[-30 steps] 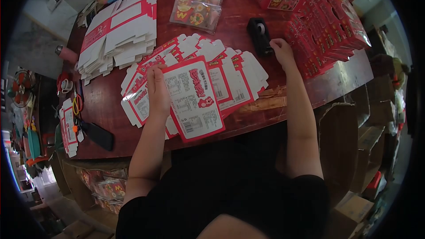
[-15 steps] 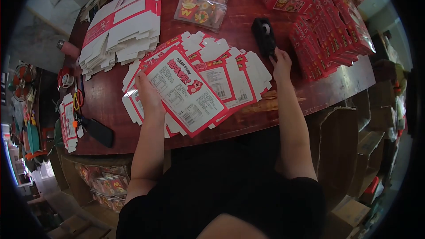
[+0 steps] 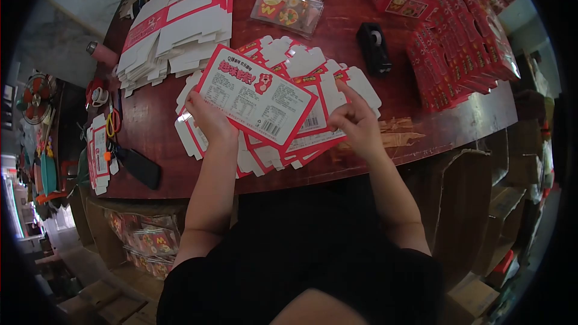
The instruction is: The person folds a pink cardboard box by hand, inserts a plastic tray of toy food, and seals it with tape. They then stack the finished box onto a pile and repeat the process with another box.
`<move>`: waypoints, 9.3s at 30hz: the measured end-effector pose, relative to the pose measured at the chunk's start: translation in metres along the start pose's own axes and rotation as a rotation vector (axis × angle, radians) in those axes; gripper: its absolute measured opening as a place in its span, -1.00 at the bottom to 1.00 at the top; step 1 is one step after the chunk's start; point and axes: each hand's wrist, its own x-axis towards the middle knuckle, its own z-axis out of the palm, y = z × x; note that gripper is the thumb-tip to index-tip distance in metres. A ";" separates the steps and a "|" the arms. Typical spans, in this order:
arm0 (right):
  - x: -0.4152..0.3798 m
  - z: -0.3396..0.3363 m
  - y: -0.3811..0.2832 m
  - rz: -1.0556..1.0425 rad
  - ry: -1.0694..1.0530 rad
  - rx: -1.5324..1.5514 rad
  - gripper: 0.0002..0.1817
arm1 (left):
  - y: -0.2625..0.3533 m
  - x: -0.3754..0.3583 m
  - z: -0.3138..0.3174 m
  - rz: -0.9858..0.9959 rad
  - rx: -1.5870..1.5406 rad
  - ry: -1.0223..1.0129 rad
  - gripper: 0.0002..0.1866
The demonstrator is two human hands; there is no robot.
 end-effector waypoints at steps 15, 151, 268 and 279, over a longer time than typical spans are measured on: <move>-0.006 0.049 -0.004 -0.028 0.162 -0.346 -0.22 | 0.001 -0.020 0.006 -0.058 -0.087 -0.022 -0.57; -0.052 -0.005 0.064 -0.487 0.282 -0.719 -0.56 | 0.281 0.178 0.101 1.552 0.917 0.204 -0.82; 0.041 0.024 -0.124 0.147 -0.456 -0.472 -0.53 | 0.036 0.097 0.055 0.158 0.320 -1.125 -0.35; 0.030 0.040 -0.086 -0.877 -0.191 -1.343 -0.77 | 0.042 0.016 0.049 0.493 0.972 -1.069 -0.07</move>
